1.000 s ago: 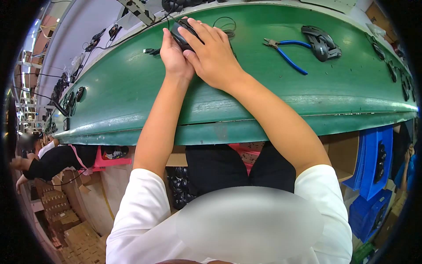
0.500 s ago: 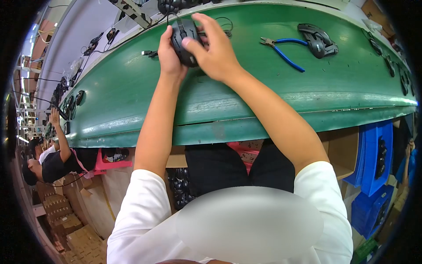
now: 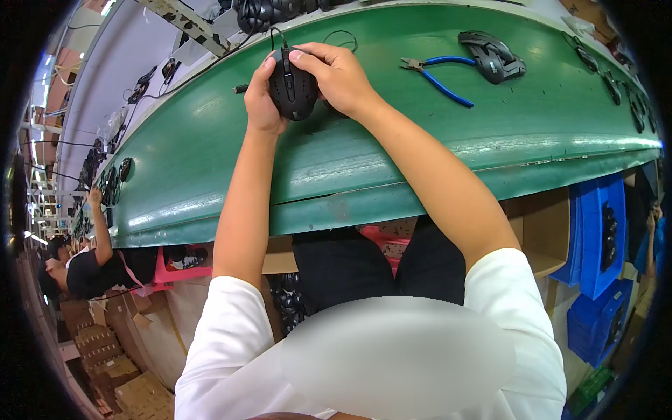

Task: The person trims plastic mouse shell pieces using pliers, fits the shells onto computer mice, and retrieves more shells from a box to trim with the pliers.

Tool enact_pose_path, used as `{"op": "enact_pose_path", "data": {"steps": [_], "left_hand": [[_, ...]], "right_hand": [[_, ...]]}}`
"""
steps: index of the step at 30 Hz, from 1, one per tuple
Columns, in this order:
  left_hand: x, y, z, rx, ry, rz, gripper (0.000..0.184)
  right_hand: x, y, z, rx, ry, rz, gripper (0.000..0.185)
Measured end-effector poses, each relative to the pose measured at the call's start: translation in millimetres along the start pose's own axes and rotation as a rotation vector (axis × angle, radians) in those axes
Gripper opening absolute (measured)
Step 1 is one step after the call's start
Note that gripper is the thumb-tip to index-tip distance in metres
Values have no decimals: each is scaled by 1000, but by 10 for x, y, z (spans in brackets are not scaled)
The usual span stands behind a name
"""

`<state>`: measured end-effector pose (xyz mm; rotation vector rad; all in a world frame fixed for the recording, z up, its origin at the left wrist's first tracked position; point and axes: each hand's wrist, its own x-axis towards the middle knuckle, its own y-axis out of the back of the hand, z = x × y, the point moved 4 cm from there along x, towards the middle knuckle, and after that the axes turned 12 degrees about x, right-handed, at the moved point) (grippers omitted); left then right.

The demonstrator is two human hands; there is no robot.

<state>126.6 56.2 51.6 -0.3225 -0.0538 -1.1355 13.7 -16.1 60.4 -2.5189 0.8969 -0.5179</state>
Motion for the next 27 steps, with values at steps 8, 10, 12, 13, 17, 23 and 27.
{"op": "enact_pose_path", "data": {"steps": [8,10,12,13,17,23,27], "left_hand": [[50,110,-34,70,4,83,40],[20,55,29,7,33,91,41],[-39,-75,164,-122,93,105,44],[-54,-94,187,-187,122,112,45],[10,57,111,-278,104,251,55],[24,234,-88,-268,161,429,62],[26,308,-149,-428,101,191,60]], "right_hand": [[13,-65,65,-233,282,-70,41],[-11,-72,91,-302,302,-83,45],[-64,-101,99,-443,339,-108,54],[-81,-124,101,-513,358,-121,58],[-136,-179,74,-800,572,-134,63],[-178,-233,155,-976,243,-142,65],[-179,-245,210,-1030,385,-170,67]]}}
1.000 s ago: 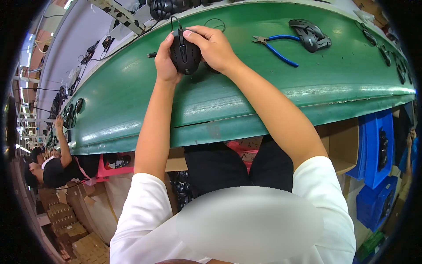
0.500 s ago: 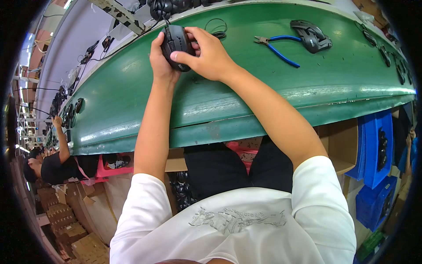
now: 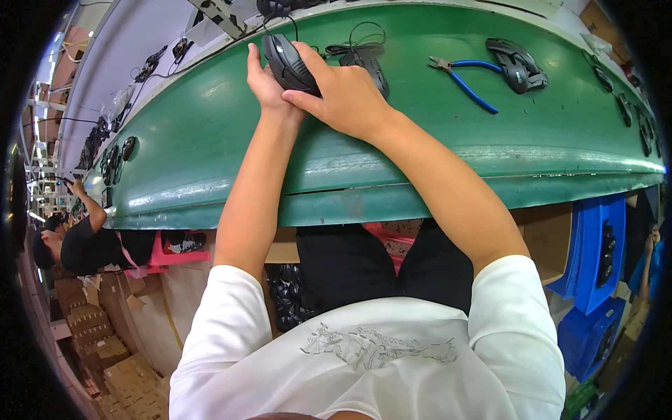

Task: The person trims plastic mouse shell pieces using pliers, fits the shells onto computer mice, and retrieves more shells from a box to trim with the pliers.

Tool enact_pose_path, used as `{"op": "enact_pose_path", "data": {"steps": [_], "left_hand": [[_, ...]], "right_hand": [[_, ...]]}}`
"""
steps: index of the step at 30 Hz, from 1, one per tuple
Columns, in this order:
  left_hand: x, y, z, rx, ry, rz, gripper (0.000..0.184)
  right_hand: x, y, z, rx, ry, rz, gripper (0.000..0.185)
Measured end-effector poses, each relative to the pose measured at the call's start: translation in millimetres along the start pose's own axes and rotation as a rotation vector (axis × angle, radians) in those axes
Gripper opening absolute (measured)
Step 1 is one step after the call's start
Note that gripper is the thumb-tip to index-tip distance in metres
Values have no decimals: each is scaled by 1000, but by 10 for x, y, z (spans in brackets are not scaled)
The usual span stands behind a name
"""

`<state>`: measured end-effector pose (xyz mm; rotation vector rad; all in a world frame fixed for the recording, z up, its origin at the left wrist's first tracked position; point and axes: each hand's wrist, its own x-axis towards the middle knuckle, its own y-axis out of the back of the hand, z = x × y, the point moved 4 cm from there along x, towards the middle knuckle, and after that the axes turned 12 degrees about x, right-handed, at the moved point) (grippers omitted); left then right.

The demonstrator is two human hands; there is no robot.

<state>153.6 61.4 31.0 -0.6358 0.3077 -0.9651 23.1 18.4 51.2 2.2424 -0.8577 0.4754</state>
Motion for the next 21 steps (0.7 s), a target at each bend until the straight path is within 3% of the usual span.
{"op": "enact_pose_path", "data": {"steps": [1,7,11,16,21], "left_hand": [[1,2,-18,-47,4,-87,59],[53,30,-96,-115,44,-51,53],[53,-5,-6,279,-36,180,43],[8,-54,-26,576,-176,198,37],[-65,-153,-7,689,-215,103,34]], "right_hand": [[-10,-7,1,-23,43,15,68],[3,-2,-2,-3,91,39,59],[26,84,-38,239,-72,79,40],[77,164,123,474,-190,216,26],[93,177,187,430,-196,267,27]]}}
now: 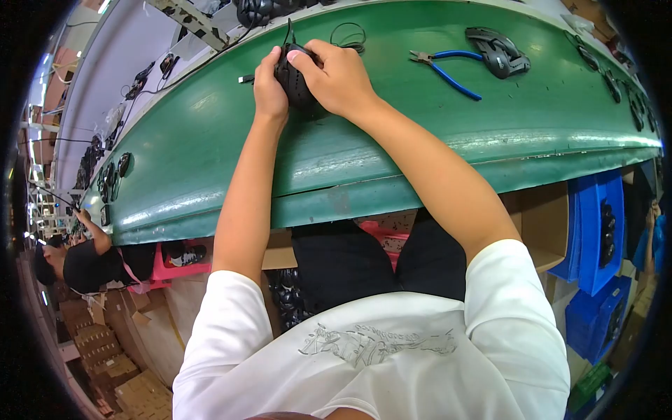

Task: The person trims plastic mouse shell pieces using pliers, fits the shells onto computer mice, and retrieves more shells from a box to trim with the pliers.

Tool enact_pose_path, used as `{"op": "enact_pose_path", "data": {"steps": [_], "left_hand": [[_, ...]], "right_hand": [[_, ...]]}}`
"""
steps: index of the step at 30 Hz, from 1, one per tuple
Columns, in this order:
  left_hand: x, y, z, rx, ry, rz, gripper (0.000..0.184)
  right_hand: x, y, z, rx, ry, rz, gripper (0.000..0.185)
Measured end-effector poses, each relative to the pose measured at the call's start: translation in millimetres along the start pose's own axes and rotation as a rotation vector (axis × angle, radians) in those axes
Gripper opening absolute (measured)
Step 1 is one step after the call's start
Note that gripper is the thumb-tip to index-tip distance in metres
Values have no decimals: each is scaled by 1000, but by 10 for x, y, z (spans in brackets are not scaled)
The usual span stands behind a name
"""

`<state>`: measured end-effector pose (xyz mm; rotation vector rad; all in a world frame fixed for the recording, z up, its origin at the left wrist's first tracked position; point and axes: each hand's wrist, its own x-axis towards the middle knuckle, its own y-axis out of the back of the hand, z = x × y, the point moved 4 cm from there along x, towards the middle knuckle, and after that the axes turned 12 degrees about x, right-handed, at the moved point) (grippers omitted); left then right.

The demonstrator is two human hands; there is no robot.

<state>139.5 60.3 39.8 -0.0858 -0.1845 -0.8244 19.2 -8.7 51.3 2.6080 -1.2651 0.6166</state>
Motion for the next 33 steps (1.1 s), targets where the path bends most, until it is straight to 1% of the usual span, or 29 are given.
{"op": "enact_pose_path", "data": {"steps": [5,10,16,19,20,21,25,26,30,33], "left_hand": [[36,1,-11,14,-67,6,39],[11,7,20,46,-85,5,39],[34,25,-23,33,-53,0,38],[173,111,-241,-428,131,-20,45],[203,179,-284,-577,189,-21,47],[223,262,-316,-567,185,-4,47],[216,250,-266,-978,183,-143,50],[208,254,-265,-979,185,-138,50],[186,160,-281,-954,263,-125,49],[195,123,-271,-921,318,-141,52]], "right_hand": [[-10,8,-40,5,-15,-12,26],[-5,5,-43,22,16,-4,27],[-23,13,-67,5,-25,-54,26],[-123,-57,-185,-259,191,-112,27],[-131,-98,-193,-290,228,-129,28],[-139,-138,-201,-321,266,-144,28],[-156,-200,-142,-630,252,-365,35],[-159,-220,-116,-629,249,-370,35],[-185,-281,-84,-664,518,-238,44],[-194,-280,-134,-761,484,-274,47]]}}
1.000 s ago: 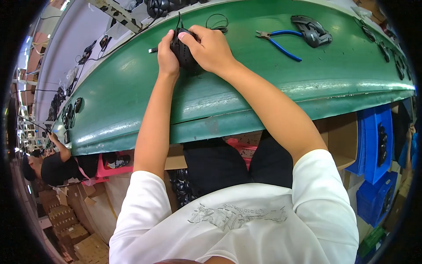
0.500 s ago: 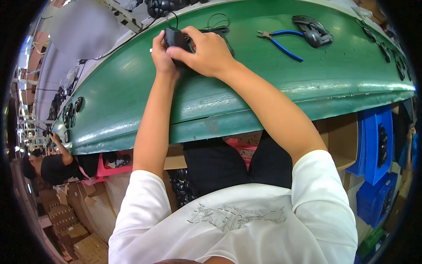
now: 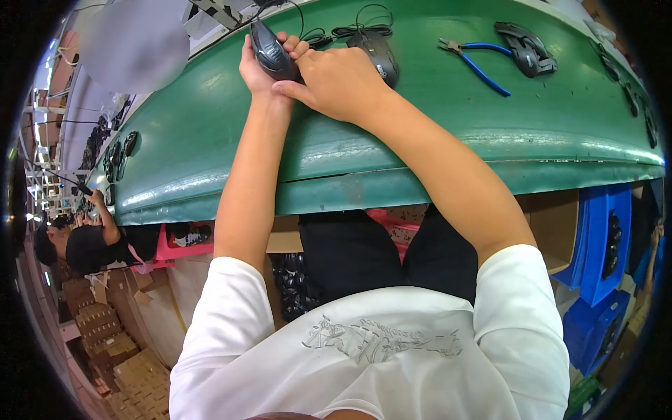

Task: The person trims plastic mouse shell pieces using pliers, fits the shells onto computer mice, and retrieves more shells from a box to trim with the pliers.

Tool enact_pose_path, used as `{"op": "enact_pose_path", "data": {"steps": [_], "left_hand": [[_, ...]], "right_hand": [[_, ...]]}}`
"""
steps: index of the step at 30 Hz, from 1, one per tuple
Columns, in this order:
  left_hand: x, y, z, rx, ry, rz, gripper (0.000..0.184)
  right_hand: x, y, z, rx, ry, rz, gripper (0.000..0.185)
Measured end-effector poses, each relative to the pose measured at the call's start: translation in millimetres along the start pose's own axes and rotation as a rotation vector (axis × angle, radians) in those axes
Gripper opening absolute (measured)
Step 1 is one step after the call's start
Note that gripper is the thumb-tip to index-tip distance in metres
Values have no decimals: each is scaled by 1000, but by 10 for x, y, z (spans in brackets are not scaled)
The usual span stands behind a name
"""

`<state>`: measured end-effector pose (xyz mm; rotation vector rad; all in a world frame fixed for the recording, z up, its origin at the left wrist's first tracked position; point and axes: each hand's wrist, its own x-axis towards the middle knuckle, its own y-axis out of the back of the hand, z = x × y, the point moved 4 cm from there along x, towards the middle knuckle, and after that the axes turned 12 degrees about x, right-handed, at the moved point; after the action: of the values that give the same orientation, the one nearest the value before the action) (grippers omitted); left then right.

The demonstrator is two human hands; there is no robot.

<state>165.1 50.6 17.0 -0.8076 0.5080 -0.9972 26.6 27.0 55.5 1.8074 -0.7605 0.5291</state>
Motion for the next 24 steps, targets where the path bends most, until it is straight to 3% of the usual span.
{"op": "enact_pose_path", "data": {"steps": [2,4,7,9,11,12,14,15,17,18,19,21,22,24], "left_hand": [[27,50,5,27,48,14,55],[76,107,-5,35,60,-187,54],[77,114,58,181,83,-78,51],[147,153,77,122,91,-267,47],[151,216,191,378,11,-95,43],[92,218,253,484,-3,151,40],[28,83,304,810,-160,380,40],[55,73,315,793,-174,358,40],[57,240,358,1343,-118,489,46],[42,238,335,1327,-116,487,46],[30,221,341,1477,-127,510,46],[4,163,359,1766,-159,560,48],[-5,139,364,1904,-177,593,49],[-27,125,308,1900,-176,618,49]], "right_hand": [[3,-8,-32,-77,-17,-69,49],[-14,-72,5,-98,-24,-122,51],[-49,-24,-71,-166,25,-26,56],[-36,-77,27,-67,-62,-125,59],[3,-40,106,5,-87,-149,56],[45,40,113,55,-128,-176,55],[99,311,219,164,-174,130,50],[146,435,314,137,-159,136,50],[114,851,707,199,-461,419,39],[72,1039,905,210,-530,447,32],[16,1208,1109,166,-601,446,31],[-125,1559,1591,-133,-413,388,38],[-242,1710,1895,-213,-445,381,45],[-516,1946,2496,-515,-625,201,58]]}}
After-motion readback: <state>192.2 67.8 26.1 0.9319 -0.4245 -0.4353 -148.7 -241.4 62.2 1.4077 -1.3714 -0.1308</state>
